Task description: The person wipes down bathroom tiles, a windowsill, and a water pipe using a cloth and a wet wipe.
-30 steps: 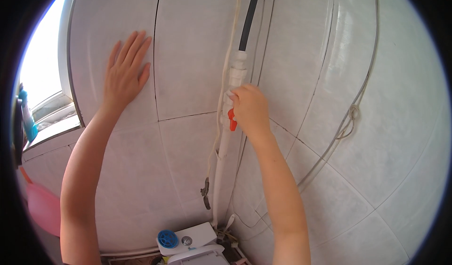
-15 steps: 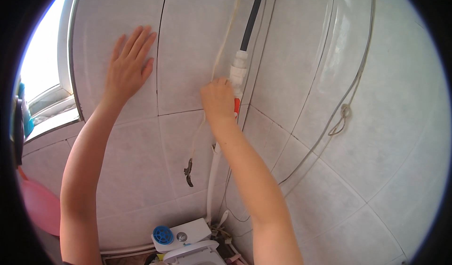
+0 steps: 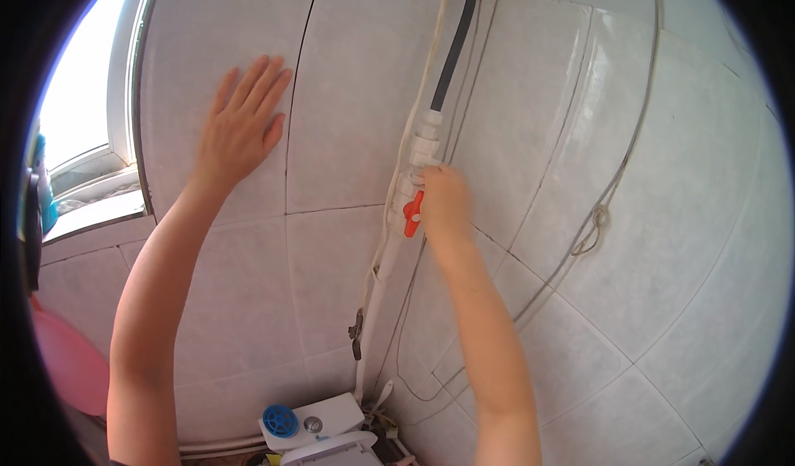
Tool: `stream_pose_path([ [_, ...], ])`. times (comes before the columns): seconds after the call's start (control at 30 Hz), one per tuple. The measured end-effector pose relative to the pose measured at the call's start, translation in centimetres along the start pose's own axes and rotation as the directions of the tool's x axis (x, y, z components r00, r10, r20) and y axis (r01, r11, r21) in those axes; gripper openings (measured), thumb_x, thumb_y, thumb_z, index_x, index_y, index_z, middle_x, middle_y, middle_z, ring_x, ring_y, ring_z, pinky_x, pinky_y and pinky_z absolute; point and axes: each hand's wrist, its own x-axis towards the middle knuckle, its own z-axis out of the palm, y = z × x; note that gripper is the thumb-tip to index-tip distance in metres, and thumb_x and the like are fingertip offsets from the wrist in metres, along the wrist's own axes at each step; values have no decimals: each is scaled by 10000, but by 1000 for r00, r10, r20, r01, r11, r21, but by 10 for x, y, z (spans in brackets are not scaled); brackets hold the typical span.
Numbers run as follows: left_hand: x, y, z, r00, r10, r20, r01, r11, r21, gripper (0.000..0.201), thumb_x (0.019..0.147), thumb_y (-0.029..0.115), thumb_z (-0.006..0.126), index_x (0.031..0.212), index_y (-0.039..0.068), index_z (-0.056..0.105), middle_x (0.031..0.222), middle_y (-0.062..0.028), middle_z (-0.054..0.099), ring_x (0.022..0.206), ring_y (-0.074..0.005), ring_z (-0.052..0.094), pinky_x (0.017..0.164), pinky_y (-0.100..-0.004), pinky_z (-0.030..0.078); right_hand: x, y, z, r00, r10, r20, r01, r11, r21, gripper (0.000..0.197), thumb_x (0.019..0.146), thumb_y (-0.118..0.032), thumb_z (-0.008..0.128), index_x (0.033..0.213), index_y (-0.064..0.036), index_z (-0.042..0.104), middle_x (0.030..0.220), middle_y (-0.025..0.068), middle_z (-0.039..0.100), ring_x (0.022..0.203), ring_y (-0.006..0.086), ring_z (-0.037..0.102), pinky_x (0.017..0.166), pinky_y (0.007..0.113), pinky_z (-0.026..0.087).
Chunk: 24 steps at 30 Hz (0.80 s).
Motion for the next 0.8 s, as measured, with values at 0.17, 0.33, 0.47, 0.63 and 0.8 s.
stream_pose_path([
  [0.17, 0, 0, -1, 1000, 7, -4, -7, 1000, -6, 540, 867, 187, 567, 1387, 117, 440, 1467, -23, 405, 1376, -181, 343, 1130, -424, 262, 25, -12, -29, 920, 14, -391, -31, 999, -38, 129, 822, 13, 555, 902, -56, 629, 896, 72, 618, 888, 267, 583, 721, 381, 482],
  [0.33, 1, 1, 1, 1000, 6, -21, -7, 1000, -21, 539, 863, 185, 571, 1382, 114, 444, 1466, -24, 406, 1375, -180, 344, 1130, -425, 263, 42, 4, -11, 932, -230, -282, 272, 955, 121, 210, 841, -1, 561, 1023, -69, 643, 1010, 63, 627, 935, 257, 588, 763, 350, 494],
  [0.47, 0, 0, 1, 1000, 7, -14, -7, 1000, -12, 541, 863, 185, 571, 1384, 114, 443, 1466, -25, 405, 1374, -176, 344, 1130, -426, 263, 23, 9, 12, 899, -322, -298, 310, 947, -85, 264, 810, 10, 587, 1062, -42, 644, 1052, 50, 621, 954, 254, 581, 783, 334, 500],
  [0.63, -1, 0, 2, 1000, 12, -21, -12, 1000, 0, 541, 863, 186, 572, 1384, 115, 443, 1464, -25, 409, 1374, -176, 346, 1128, -421, 268, 4, 10, 16, 906, -301, -296, 283, 953, -105, 240, 793, -8, 604, 1028, -5, 650, 1048, 43, 614, 965, 232, 575, 773, 330, 504],
  [0.8, 0, 0, 2, 1000, 19, -23, -18, 1000, 16, 542, 863, 183, 574, 1385, 118, 444, 1460, -22, 414, 1370, -174, 353, 1125, -415, 274, -12, 3, 9, 973, -162, -167, 175, 982, 70, 192, 818, 10, 578, 993, 8, 656, 1040, 60, 613, 944, 230, 590, 769, 323, 498],
])
